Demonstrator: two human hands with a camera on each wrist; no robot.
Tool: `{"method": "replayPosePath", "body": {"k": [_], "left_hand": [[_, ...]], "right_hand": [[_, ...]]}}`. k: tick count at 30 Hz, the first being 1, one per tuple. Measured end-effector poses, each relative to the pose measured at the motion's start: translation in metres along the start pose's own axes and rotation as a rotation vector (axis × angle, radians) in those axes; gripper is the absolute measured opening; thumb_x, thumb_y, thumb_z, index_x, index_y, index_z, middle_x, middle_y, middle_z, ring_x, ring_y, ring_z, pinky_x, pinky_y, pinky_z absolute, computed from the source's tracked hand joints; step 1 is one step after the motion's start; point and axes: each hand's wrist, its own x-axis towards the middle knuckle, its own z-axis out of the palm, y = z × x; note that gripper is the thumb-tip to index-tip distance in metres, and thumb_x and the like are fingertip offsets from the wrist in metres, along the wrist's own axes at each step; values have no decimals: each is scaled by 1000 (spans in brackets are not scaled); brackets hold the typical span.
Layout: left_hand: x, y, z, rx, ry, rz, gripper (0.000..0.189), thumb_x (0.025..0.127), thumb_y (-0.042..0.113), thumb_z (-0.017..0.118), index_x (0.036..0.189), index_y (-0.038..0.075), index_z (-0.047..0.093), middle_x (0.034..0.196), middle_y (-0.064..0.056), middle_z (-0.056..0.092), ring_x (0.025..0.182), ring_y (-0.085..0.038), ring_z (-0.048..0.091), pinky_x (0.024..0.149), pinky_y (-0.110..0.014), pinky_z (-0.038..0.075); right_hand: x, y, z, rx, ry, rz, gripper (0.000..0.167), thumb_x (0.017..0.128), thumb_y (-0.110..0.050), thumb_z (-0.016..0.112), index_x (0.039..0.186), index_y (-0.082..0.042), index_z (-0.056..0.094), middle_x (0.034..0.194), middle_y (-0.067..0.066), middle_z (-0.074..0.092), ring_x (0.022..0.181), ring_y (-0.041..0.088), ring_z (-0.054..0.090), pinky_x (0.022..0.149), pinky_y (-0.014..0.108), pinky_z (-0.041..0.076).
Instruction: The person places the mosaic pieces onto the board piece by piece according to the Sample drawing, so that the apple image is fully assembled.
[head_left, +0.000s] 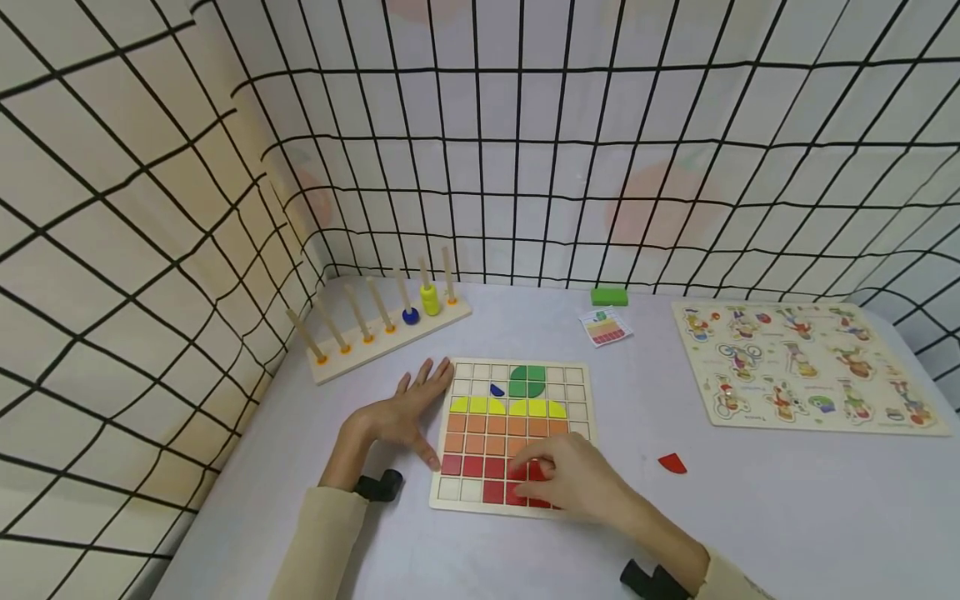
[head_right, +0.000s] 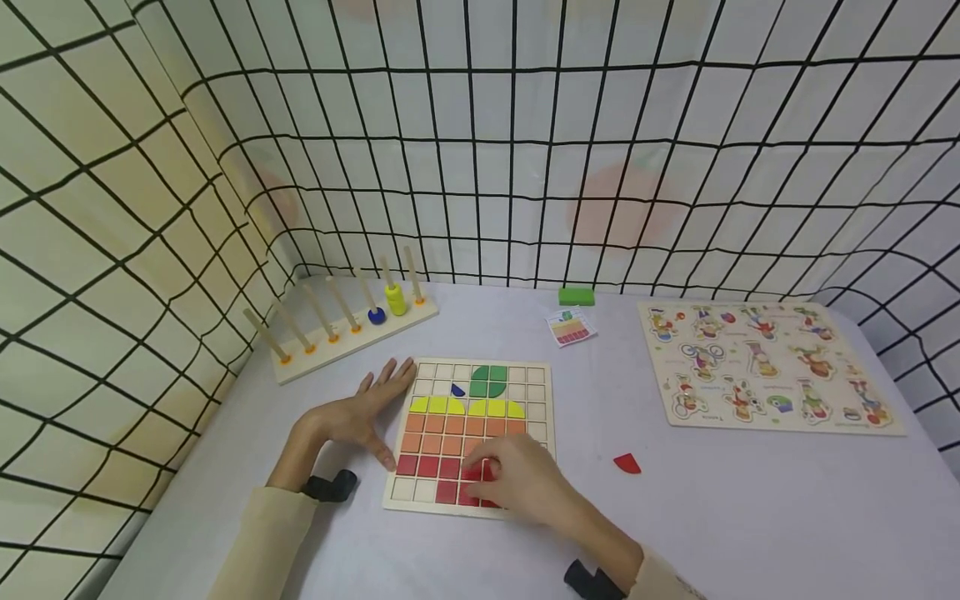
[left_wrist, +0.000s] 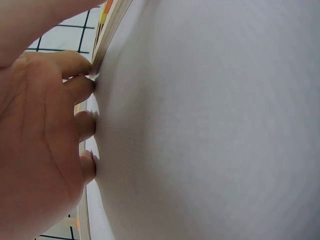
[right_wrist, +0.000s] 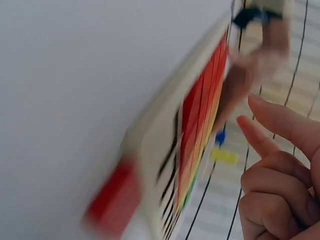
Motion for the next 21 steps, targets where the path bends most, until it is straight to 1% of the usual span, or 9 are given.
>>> {"method": "replayPosePath", "body": {"k": [1, 3, 6, 8, 10, 14, 16, 18, 21], "left_hand": [[0, 0, 0, -2, 1, -1, 149, 58, 32, 102, 167, 11, 2, 176, -9, -10, 161, -34, -19, 130, -59, -12], [0, 0, 0, -3, -1, 2, 150, 58, 32, 102, 167, 10, 2, 176, -10, -10, 161, -34, -20, 130, -59, -12], [0, 0, 0, -2, 0, 2, 150, 58, 32, 102, 167, 9, 1, 176, -10, -10, 161, -34, -19, 130, -59, -12], [-1, 0, -1, -1, 1, 4, 150, 58, 32, 102, 167, 9, 1, 176, -11, -10, 161, -35, -19, 130, -59, -11], [-2, 0, -1, 1, 3, 2, 150, 58, 32, 102, 167, 8, 1, 176, -11, -10, 161, -35, -19, 130, -59, -11], [-3, 0, -1, -1, -2, 5, 150, 59, 32, 102, 167, 8, 1, 176, -11, -10, 161, -35, -19, 130, -60, -11], [-2, 0, -1, -2, -3, 7, 149, 59, 32, 101, 167, 8, 1, 176, -11, -10, 161, -35, -19, 130, -60, -11], [-2, 0, -1, 3, -3, 12, 149, 59, 33, 101, 167, 8, 2, 176, -11, -10, 161, -36, -19, 130, -60, -11], [-1, 1, -1, 8, -2, 17, 148, 60, 33, 101, 167, 8, 2, 176, -11, -9, 161, -36, -19, 130, -60, -11]], "right_hand": [[-3, 5, -8, 16, 1, 14, 19, 83, -18, 86, 101, -15, 82, 53, -9, 36, 49, 4, 34, 47, 18, 23], [-12, 18, -25, 29, 20, 69, 20, 85, -19, 85, 104, -14, 81, 53, -8, 35, 49, 5, 32, 47, 18, 24], [-27, 41, -47, 42, 38, 138, 24, 83, -20, 86, 106, -13, 80, 55, -7, 35, 51, 6, 31, 49, 19, 24], [-36, 56, -56, 50, 42, 182, 27, 81, -21, 88, 105, -12, 79, 55, -7, 34, 51, 6, 29, 49, 20, 24], [-43, 67, -60, 72, 4, 208, 31, 79, -21, 89, 106, -11, 78, 56, -6, 33, 52, 6, 29, 50, 20, 25], [-52, 83, -61, 98, -99, 203, 36, 74, -20, 92, 105, -11, 75, 57, -7, 34, 52, 5, 31, 51, 20, 27], [-55, 87, -60, 96, -127, 184, 37, 72, -18, 92, 103, -12, 72, 57, -7, 35, 51, 4, 32, 51, 20, 28], [-57, 90, -60, 93, -128, 160, 36, 72, -17, 92, 101, -13, 70, 58, -8, 36, 51, 2, 33, 51, 19, 29], [-59, 92, -61, 70, -84, 154, 30, 74, -17, 91, 97, -14, 71, 58, -9, 35, 52, 2, 33, 52, 20, 29]]}}
